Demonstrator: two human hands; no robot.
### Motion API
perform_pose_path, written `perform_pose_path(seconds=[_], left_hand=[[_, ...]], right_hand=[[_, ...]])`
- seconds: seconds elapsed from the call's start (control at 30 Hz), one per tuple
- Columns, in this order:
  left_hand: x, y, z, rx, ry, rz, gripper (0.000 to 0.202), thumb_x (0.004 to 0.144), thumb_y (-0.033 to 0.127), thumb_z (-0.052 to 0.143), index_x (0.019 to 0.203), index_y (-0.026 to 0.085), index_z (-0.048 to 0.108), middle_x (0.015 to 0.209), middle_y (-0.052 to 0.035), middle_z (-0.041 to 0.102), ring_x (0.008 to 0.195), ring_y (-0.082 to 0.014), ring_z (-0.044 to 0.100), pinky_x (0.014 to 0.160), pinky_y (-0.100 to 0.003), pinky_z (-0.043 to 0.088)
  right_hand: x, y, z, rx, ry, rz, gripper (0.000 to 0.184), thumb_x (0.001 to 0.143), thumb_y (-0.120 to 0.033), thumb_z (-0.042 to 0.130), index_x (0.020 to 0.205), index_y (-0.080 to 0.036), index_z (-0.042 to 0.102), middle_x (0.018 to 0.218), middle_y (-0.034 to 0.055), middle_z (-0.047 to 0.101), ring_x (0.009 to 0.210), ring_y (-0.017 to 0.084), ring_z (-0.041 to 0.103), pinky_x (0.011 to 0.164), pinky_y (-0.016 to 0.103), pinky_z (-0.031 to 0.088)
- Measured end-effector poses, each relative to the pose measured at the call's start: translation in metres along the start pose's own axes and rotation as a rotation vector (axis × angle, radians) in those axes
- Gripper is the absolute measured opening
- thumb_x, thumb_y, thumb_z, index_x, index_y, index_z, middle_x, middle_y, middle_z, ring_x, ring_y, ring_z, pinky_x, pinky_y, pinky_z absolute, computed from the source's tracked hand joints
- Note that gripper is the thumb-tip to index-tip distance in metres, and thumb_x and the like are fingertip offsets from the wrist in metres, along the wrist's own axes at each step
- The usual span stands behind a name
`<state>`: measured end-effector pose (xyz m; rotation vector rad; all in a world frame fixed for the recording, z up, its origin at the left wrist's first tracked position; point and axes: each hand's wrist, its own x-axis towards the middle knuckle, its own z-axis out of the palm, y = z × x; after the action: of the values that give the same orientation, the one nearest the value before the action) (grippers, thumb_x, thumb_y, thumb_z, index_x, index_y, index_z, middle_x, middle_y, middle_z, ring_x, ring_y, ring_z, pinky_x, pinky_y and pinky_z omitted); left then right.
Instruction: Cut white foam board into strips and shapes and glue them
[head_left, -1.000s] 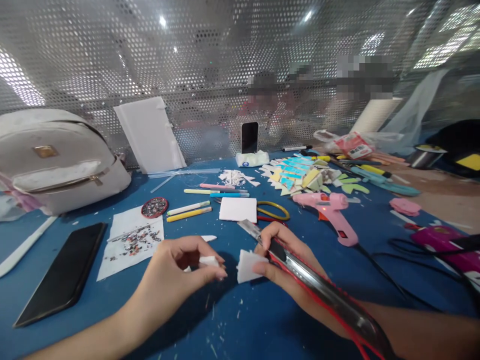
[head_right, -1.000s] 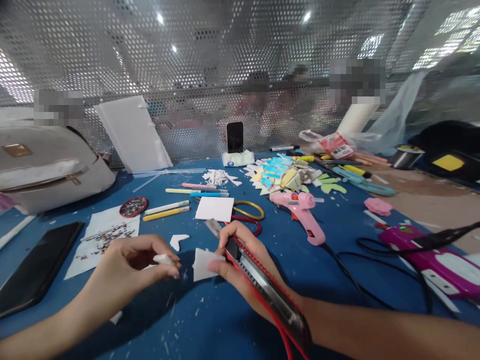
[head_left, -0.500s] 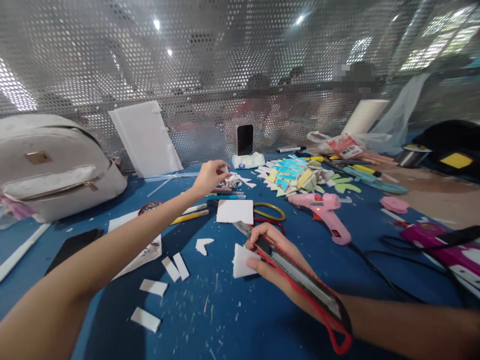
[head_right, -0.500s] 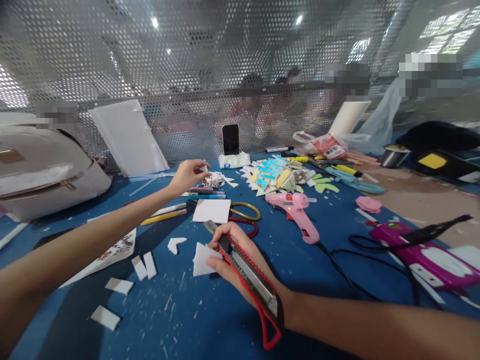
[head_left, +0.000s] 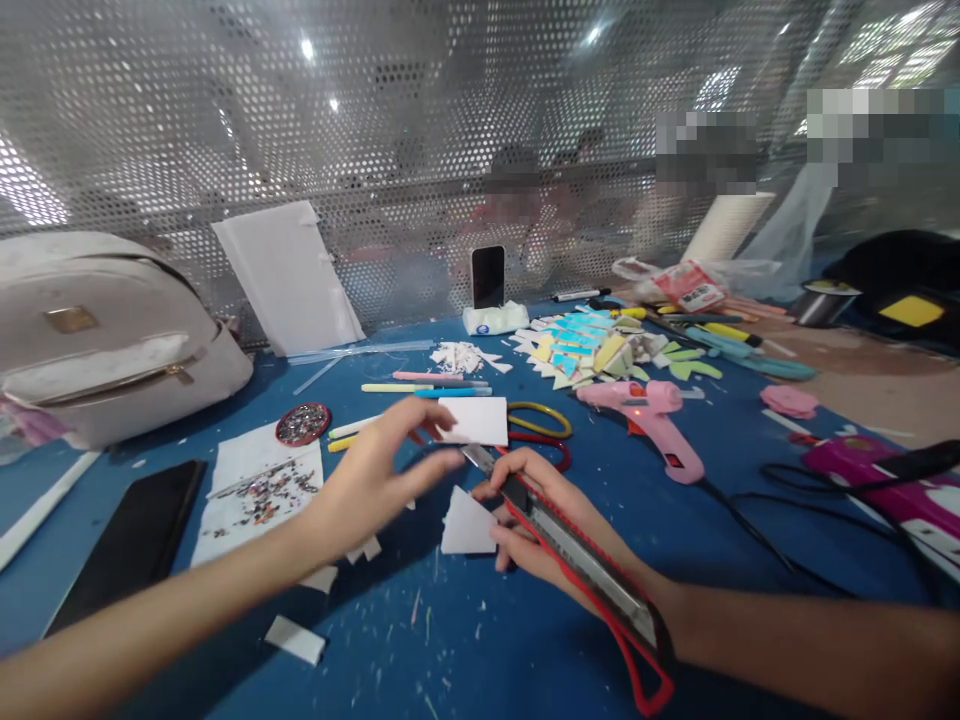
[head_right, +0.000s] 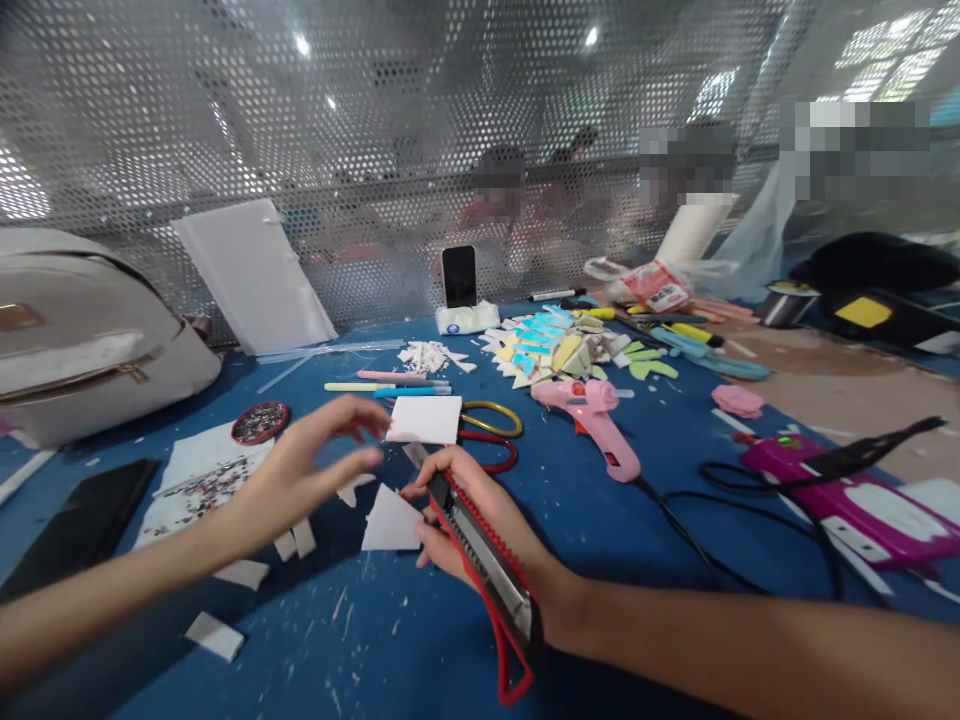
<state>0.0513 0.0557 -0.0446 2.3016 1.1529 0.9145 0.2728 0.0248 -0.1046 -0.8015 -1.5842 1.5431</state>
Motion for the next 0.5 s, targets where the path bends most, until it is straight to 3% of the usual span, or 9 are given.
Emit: perform_pose_path(seconds=[0.1, 0.2, 0.3, 0.4, 0.5], left_hand=[[-0.038, 0.016, 0.006, -0.078, -0.127, -0.045, 0.053, 0.079, 0.043, 0.081, 0.12, 0.024, 0.053, 0.114, -0.0034, 0.064, 0.103, -0.021, 0.06, 0.087, -0.032, 0.049], [-0.056, 0.02, 0.013, -0.056, -0.188, -0.031, 0.045, 0.081, 0.036, 0.081, 0.115, 0.024, 0.054, 0.116, -0.0039, 0.062, 0.104, -0.0228, 0.058, 0.088, -0.035, 0.046], [-0.063, 0.019, 0.015, -0.046, -0.172, -0.035, 0.031, 0.087, 0.028, 0.075, 0.113, 0.024, 0.057, 0.115, -0.0033, 0.064, 0.106, -0.0226, 0.057, 0.091, -0.035, 0.043], [-0.069, 0.017, 0.013, -0.1, -0.2, -0.004, 0.034, 0.085, 0.031, 0.077, 0.113, 0.026, 0.06, 0.113, -0.0017, 0.067, 0.105, -0.0214, 0.06, 0.092, -0.033, 0.041], [-0.075, 0.017, 0.011, -0.21, -0.333, 0.063, 0.046, 0.081, 0.04, 0.081, 0.121, 0.028, 0.062, 0.114, -0.0027, 0.071, 0.104, -0.0217, 0.064, 0.093, -0.032, 0.039]], right_hand=[[0.0, 0.001, 0.002, 0.023, -0.011, 0.018, 0.032, 0.086, -0.013, 0.065, 0.107, -0.024, 0.043, 0.111, 0.0016, 0.057, 0.067, 0.007, 0.067, 0.061, 0.022, 0.058], [-0.002, 0.0, 0.003, 0.027, -0.051, 0.068, 0.034, 0.085, -0.018, 0.069, 0.108, -0.024, 0.044, 0.106, 0.001, 0.056, 0.067, 0.008, 0.066, 0.059, 0.022, 0.059], [-0.005, 0.0, 0.004, -0.015, -0.105, 0.109, 0.036, 0.083, -0.023, 0.072, 0.107, -0.024, 0.045, 0.092, -0.0019, 0.058, 0.061, 0.009, 0.063, 0.054, 0.022, 0.057], [-0.006, -0.002, 0.004, -0.072, -0.117, 0.025, 0.031, 0.088, -0.028, 0.069, 0.107, -0.022, 0.046, 0.096, 0.0024, 0.065, 0.067, 0.012, 0.065, 0.061, 0.025, 0.055], [-0.006, -0.01, 0.003, -0.04, -0.079, -0.07, 0.025, 0.094, -0.04, 0.061, 0.104, -0.021, 0.048, 0.097, 0.0061, 0.069, 0.075, 0.015, 0.067, 0.068, 0.029, 0.053]])
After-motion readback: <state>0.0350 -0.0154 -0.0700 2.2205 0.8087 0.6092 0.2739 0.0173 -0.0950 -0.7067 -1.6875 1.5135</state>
